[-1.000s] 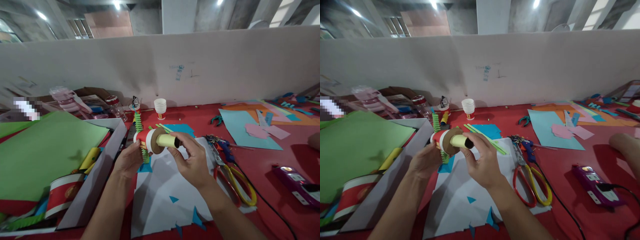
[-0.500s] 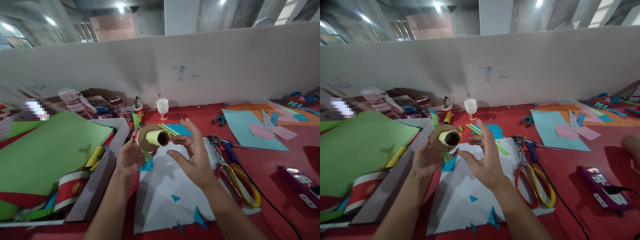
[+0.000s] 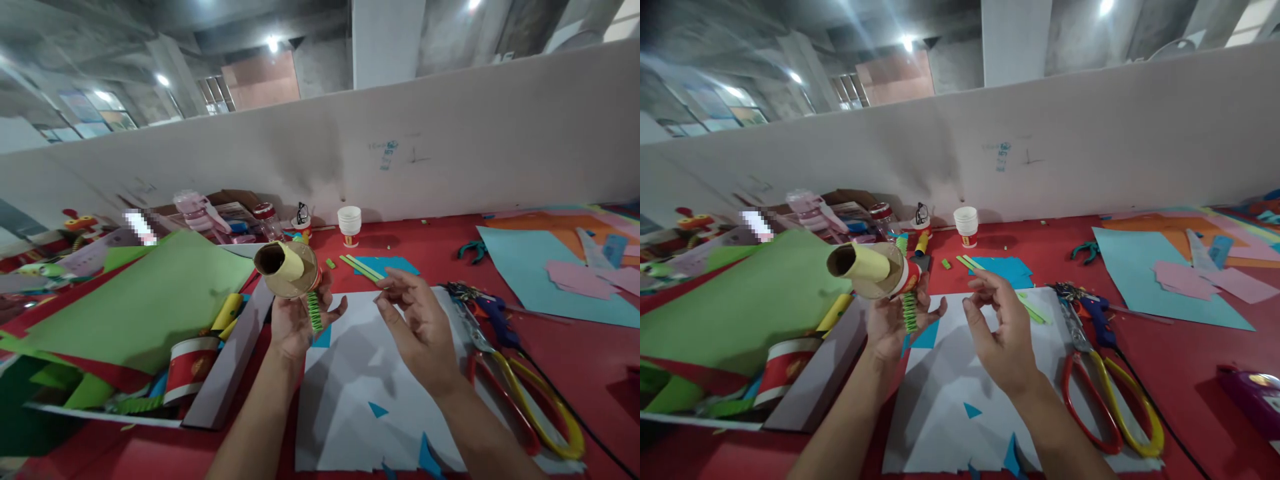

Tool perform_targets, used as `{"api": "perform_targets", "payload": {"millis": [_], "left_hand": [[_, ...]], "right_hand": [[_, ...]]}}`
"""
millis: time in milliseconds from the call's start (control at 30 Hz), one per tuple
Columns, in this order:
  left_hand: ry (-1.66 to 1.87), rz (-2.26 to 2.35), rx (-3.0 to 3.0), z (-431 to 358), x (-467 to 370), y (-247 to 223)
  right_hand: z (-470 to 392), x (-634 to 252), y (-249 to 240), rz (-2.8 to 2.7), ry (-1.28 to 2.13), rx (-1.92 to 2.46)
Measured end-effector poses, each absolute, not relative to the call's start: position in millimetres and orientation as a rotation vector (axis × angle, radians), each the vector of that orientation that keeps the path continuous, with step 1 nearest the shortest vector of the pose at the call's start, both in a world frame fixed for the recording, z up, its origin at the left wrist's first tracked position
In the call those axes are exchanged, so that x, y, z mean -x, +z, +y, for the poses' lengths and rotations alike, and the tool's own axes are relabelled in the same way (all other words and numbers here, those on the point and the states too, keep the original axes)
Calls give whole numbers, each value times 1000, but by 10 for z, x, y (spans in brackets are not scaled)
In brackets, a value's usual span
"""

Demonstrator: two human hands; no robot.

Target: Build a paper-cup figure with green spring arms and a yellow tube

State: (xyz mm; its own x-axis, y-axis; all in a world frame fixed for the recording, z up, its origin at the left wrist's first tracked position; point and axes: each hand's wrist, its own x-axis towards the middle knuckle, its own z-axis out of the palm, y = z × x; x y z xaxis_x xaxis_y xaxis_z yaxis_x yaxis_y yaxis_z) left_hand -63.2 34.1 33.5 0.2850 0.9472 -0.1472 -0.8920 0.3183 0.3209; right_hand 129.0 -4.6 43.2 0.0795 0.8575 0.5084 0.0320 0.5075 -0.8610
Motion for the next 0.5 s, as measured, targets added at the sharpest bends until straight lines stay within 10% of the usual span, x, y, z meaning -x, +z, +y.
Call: {"api": "perform_targets", "payload": {"millis": [500], "left_hand": [[1298,259,-344,374,693,153]], "right_hand": [[15,-2168,434,-1541,272,1607]]}}
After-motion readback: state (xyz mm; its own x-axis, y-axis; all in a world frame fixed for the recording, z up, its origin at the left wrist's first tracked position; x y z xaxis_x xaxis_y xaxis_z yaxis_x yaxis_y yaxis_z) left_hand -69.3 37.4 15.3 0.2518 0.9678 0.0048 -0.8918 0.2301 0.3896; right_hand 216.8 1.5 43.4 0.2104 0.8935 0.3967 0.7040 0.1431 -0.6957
